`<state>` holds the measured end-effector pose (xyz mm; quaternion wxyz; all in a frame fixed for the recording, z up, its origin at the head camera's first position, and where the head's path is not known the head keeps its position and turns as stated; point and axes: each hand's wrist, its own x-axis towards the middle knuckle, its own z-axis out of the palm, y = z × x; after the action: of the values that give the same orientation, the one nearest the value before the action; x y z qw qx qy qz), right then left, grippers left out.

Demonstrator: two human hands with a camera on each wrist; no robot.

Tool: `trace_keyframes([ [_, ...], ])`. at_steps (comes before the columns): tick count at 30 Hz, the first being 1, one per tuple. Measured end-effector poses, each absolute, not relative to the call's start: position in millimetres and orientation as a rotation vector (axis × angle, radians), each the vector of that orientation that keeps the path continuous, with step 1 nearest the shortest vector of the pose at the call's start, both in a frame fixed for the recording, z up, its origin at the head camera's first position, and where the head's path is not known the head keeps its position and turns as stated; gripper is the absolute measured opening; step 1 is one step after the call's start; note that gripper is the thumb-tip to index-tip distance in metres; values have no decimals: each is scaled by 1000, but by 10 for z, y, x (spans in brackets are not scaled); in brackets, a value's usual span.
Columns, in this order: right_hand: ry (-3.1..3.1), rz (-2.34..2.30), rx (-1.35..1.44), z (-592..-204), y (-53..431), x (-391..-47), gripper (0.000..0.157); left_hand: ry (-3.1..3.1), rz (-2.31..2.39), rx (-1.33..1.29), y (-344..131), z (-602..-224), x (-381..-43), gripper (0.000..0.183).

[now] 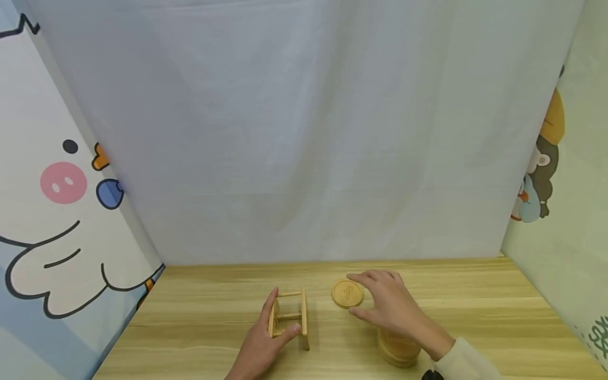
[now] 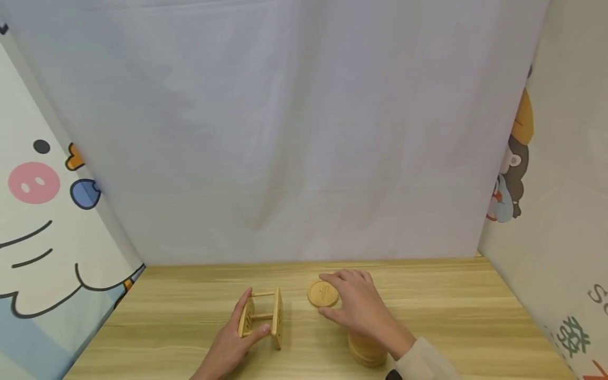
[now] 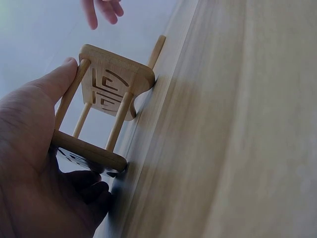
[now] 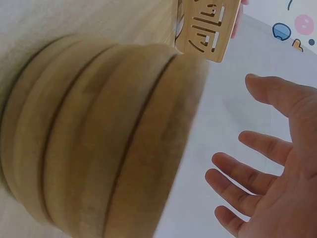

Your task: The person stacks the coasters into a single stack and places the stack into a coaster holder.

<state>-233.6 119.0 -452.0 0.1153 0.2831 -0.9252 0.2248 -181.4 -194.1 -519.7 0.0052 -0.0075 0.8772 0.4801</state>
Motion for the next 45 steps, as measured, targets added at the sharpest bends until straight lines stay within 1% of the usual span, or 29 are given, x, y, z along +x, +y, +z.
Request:
trace_keyframes([
  [12, -2712, 638, 825, -4523, 1134, -2417, 63, 2749, 1505, -16, -1935, -5198, -1817, 104],
  [28, -2814, 621, 826, -4609, 1067, -2541, 65, 2741, 1501, -33, -1933, -5193, -1816, 105],
  [38, -2838, 588, 865, -4717, 1037, -2621, 67, 2746, 1504, -36, -1939, -5178, -1796, 104],
  [45, -2858, 612, 904, -4720, 1022, -2631, 70, 2756, 1502, -25, -1940, -5191, -1807, 104],
])
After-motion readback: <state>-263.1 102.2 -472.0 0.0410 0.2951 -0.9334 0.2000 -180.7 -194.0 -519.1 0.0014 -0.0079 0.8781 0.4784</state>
